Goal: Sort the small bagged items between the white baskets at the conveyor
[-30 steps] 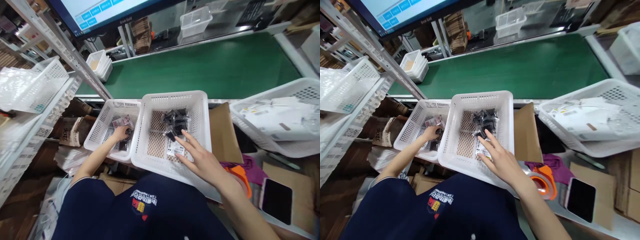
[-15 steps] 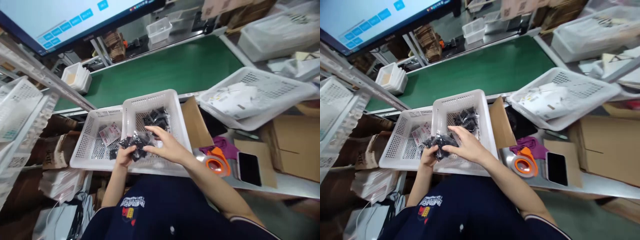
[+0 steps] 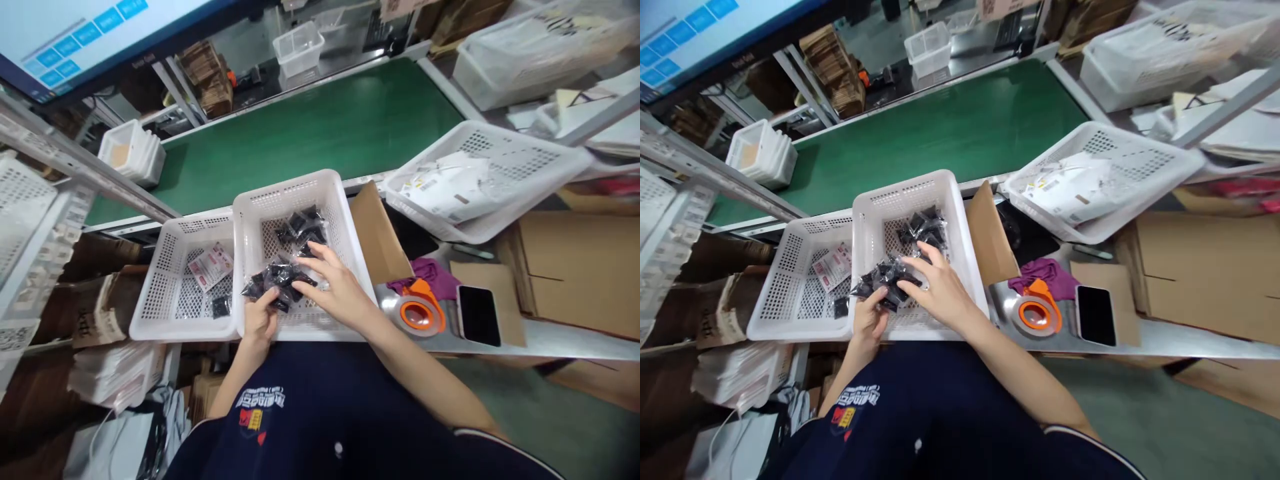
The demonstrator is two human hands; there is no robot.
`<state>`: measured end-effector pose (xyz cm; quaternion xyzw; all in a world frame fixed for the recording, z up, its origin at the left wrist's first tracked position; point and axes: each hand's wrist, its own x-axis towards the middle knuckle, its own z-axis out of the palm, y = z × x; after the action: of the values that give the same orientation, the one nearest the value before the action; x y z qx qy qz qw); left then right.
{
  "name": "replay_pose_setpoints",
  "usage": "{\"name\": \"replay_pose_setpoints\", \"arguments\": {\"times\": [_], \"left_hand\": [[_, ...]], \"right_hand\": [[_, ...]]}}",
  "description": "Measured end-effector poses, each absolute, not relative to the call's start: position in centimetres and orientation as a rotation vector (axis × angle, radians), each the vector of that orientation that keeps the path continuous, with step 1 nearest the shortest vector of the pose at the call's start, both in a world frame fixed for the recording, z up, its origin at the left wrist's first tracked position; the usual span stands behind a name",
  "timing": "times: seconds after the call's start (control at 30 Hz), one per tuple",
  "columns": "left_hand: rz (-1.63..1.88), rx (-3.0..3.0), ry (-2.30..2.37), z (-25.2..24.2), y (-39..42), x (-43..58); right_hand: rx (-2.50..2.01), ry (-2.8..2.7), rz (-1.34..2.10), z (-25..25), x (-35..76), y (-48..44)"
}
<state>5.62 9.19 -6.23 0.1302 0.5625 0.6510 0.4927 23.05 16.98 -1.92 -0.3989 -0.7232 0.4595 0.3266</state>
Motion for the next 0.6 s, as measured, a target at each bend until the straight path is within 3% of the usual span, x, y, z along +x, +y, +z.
{"name": "replay_pose_setpoints", "arguments": {"times": [0.2,0.43,0.5,0.6], "left_hand": [[1.750,0.133,1.440,-7.0,9.4,6.1],[1.750,0.152,1.363,-6.7,8.6,4.9],[1.759,0.158,1.339,-6.5,8.4,5.1],[1.727,0.228,1.279,-5.6,8.1,5.5]], "right_hand": [[-0.946,-1.785,1.105,-2.3,22.5,17.2],[-1.368,-1.916,0.629,-0.3,23.9,23.3],[-1.264,-2.052,0.794,-0.2,23.0,23.0],[-0.871,-2.145,1.306,-0.4,21.0,21.4]]}}
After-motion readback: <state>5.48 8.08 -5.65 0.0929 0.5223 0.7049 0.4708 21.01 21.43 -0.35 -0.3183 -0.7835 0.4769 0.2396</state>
